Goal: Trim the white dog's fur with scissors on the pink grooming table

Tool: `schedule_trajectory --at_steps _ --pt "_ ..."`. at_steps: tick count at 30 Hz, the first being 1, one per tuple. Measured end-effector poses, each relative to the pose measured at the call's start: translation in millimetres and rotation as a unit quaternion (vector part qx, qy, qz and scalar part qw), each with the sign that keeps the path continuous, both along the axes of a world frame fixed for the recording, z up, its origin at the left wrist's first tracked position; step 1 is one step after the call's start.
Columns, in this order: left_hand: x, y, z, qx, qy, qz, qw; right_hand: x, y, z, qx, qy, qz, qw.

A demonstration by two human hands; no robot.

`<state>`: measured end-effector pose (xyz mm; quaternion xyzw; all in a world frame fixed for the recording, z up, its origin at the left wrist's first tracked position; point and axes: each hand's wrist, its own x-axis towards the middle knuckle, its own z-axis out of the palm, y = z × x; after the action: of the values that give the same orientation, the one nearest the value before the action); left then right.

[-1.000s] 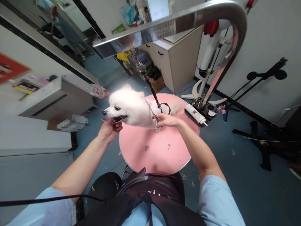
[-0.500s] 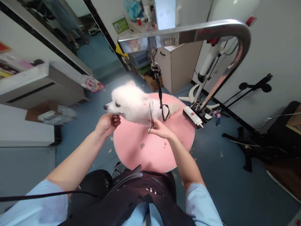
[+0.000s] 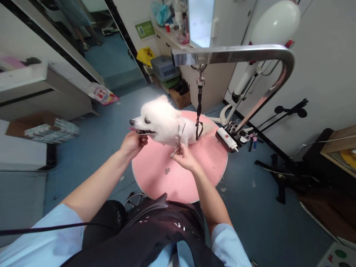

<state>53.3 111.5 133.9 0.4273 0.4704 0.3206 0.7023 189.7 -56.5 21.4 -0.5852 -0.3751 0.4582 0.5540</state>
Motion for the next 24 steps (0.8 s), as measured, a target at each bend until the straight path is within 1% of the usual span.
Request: schedule_trajectory --at_steps 2,5,8,11,16,21,24 --pt "0 0 -0.6 0.000 0.000 -0.001 1.000 0 -1 1.3 0.012 0.008 -0.022 1.000" --pt "2 -1 -1.5 0.001 -0.001 -0.006 1.000 -3 -2 1.0 0.011 0.017 -0.037 0.999" --pt "4 -3 -2.3 0.003 0.000 -0.003 1.000 -16 1 -3.0 -0.006 0.003 -0.070 0.998" --pt "6 -6 -3.3 0.004 0.005 -0.006 1.000 -38 10 -6.9 -0.002 0.000 -0.115 0.993" --pt "6 -6 -4.9 0.008 -0.017 -0.033 0.999 -73 29 -9.4 0.022 -0.012 -0.189 0.982" --pt "6 -6 -4.1 -0.004 -0.031 -0.062 0.998 -91 46 -13.7 0.021 -0.001 -0.237 0.971" --pt "6 -6 -3.8 -0.019 -0.034 -0.072 0.997 -99 55 -15.1 0.024 0.003 -0.284 0.959"
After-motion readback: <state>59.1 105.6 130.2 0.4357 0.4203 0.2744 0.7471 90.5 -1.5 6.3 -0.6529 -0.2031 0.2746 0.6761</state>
